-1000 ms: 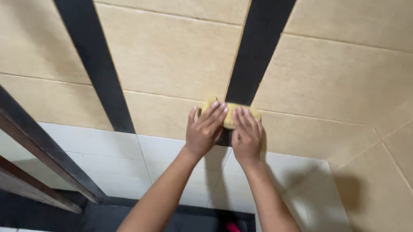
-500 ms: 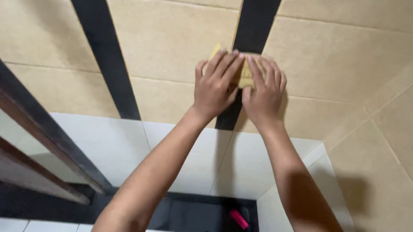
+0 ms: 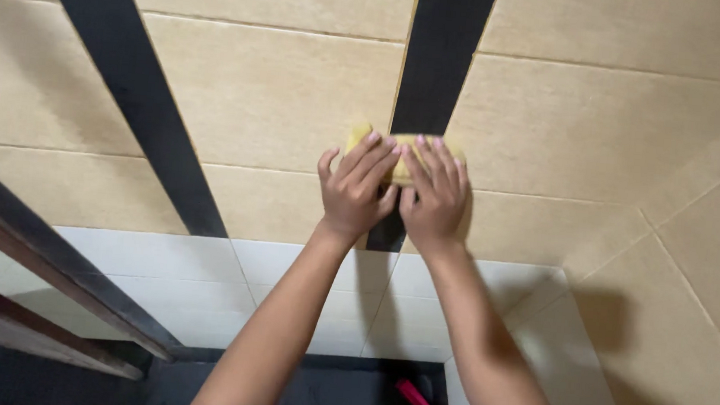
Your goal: The person wets a yellow sponge at a sink and then scrubs the tiled walls of a bathroom. They clean the vertical black grout lines and the beige tiles, moving from the upper wall down to the lower white tiles and the black floor trim.
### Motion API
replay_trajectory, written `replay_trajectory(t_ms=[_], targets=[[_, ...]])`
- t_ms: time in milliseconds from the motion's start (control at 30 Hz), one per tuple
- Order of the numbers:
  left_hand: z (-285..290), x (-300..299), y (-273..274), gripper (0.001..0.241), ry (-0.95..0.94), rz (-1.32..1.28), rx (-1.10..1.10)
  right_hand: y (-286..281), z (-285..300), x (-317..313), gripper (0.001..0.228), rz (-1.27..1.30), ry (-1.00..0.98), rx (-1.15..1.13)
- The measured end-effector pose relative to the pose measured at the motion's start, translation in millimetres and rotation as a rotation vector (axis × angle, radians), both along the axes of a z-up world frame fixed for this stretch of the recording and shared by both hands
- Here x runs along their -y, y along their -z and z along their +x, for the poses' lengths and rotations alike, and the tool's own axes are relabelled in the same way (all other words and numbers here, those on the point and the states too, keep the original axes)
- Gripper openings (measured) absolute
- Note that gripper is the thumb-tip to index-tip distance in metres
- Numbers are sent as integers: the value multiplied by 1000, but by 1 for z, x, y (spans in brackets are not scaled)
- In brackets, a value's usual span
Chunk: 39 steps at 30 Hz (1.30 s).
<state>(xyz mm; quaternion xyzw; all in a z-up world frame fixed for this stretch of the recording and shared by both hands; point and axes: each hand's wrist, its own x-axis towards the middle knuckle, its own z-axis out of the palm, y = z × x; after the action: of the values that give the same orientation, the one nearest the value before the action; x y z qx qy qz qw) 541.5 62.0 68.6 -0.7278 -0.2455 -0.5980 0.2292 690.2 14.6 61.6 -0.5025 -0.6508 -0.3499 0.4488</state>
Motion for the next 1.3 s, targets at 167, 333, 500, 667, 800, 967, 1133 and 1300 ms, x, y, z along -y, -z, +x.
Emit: replay_trajectory(t_ms=[167, 333, 500, 667, 800, 967, 1133, 1300], targets=[[-3, -6, 44, 38, -1, -31, -37, 44, 3, -4, 54, -22, 3, 16], [-8, -2, 74, 39, -34, -76, -104, 84, 4, -11, 53, -15, -18, -20], [-11, 6, 79, 44, -32, -142, -164, 87, 2, 1, 57, -82, -13, -18], [-15, 19, 37, 52, 38, -154, -196, 45, 5, 18, 60, -82, -54, 13], [-10, 26, -31, 59, 24, -40, -118, -21, 12, 24, 61, -28, 10, 60], [-2, 31, -96, 60, 7, 19, -50, -92, 7, 21, 63, 140, -6, 28], [5, 10, -69, 58, 17, 24, -38, -70, 10, 2, 54, 163, -38, 24], [7, -1, -35, 48, 35, 28, 2, -40, 9, -5, 48, 201, -65, 12]])
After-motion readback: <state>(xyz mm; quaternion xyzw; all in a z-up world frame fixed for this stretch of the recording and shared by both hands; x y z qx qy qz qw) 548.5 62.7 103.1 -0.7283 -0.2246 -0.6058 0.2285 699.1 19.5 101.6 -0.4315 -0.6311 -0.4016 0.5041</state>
